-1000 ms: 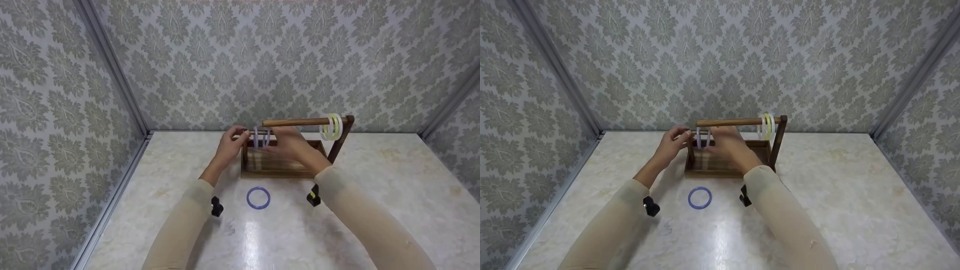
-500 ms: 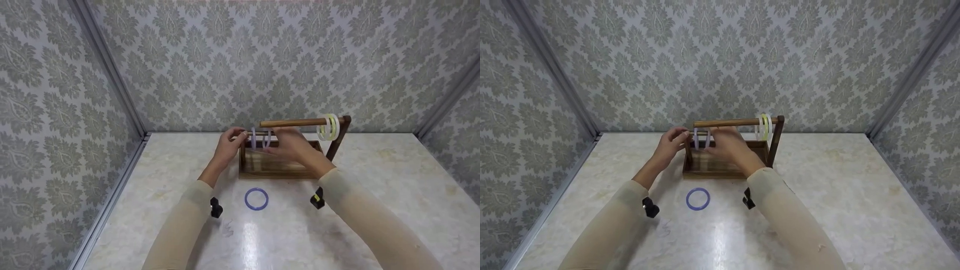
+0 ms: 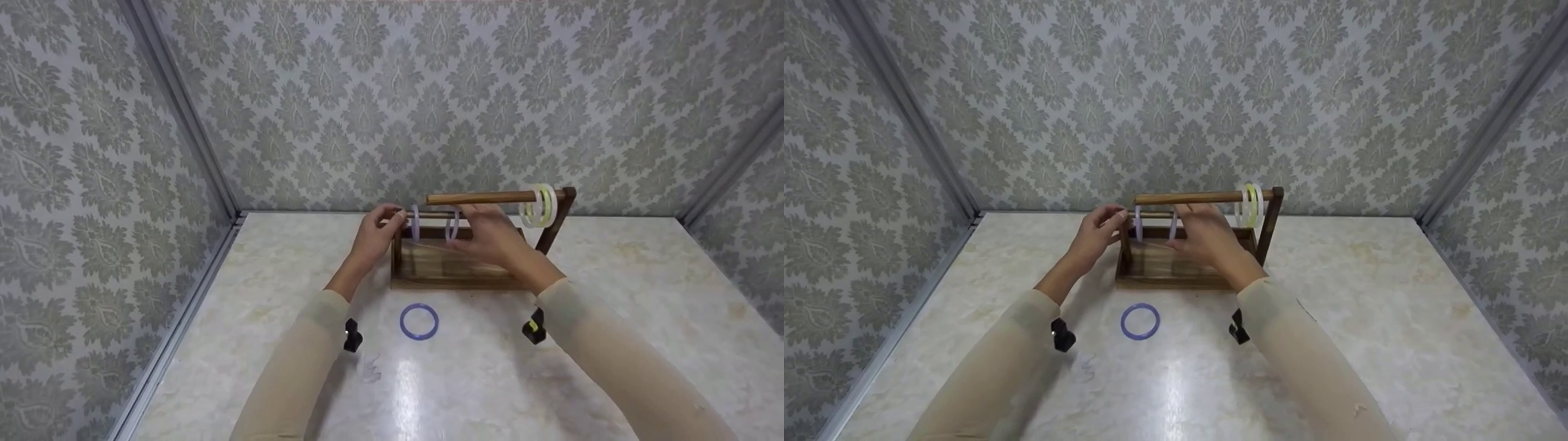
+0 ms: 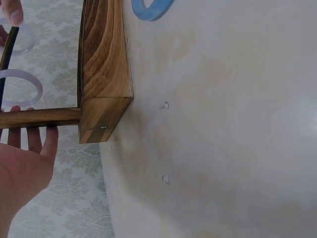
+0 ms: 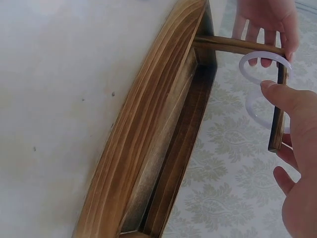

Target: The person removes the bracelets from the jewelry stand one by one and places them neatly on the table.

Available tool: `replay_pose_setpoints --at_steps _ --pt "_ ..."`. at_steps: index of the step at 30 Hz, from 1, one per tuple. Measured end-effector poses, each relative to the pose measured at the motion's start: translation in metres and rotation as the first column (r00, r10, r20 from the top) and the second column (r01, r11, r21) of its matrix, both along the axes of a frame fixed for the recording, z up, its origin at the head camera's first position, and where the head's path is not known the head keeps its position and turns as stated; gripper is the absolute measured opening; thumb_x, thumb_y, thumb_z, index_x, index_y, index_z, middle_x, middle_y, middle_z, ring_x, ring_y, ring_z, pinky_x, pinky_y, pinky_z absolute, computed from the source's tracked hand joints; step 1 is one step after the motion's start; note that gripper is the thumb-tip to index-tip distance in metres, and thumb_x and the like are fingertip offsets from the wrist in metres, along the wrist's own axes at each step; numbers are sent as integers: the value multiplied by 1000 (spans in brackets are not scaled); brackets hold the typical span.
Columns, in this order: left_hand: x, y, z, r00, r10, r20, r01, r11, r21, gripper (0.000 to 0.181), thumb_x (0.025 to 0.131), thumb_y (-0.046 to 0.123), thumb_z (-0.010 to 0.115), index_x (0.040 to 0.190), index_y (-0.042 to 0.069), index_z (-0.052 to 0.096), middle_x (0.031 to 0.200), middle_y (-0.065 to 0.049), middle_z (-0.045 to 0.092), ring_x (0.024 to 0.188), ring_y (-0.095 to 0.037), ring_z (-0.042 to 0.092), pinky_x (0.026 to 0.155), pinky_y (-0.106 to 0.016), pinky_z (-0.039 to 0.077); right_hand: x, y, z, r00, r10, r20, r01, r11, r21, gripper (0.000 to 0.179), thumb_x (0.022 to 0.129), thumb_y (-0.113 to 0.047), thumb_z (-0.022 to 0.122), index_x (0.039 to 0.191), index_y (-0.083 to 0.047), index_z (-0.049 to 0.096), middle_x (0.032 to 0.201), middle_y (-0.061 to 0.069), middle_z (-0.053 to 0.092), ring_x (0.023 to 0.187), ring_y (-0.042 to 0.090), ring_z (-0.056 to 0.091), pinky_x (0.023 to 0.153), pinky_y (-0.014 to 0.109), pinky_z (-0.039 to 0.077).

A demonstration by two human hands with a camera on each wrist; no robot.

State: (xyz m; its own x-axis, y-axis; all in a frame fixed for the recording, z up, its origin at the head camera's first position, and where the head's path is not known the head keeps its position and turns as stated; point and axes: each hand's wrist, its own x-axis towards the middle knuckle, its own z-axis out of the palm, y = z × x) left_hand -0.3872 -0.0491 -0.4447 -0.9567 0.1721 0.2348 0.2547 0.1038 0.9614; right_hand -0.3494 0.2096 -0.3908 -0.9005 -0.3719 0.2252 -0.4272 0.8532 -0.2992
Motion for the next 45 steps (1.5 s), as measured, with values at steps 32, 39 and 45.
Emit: replay_pose_setpoints --at_steps 32,39,45 --pt "-2 -1 -3 1000 -14 21 14 1000 13 30 107 38 65 125 14 70 117 -9 66 110 -23 65 100 -47 54 9 32 -12 998 8 -61 -15 993 -115 75 91 -30 88 153 -7 51 147 16 56 138 38 51 109 59 46" --pt "-1 -3 -1 999 -34 26 33 998 44 33 109 35 63 129 10 68 118 -10 66 116 -32 66 101 -47 54 14 35 -17 997 47 -67 -55 991 -119 78 88 -29 90 151 -2 52 145 19 57 136 39 54 108 57 48" --pt "-1 -2 -3 999 -42 22 41 998 47 37 109 35 63 131 6 67 115 -9 65 116 -33 65 102 -46 54 24 40 -23 998 53 -46 -59 987 -148 79 87 -29 91 150 -2 52 146 19 57 133 39 56 106 57 49"
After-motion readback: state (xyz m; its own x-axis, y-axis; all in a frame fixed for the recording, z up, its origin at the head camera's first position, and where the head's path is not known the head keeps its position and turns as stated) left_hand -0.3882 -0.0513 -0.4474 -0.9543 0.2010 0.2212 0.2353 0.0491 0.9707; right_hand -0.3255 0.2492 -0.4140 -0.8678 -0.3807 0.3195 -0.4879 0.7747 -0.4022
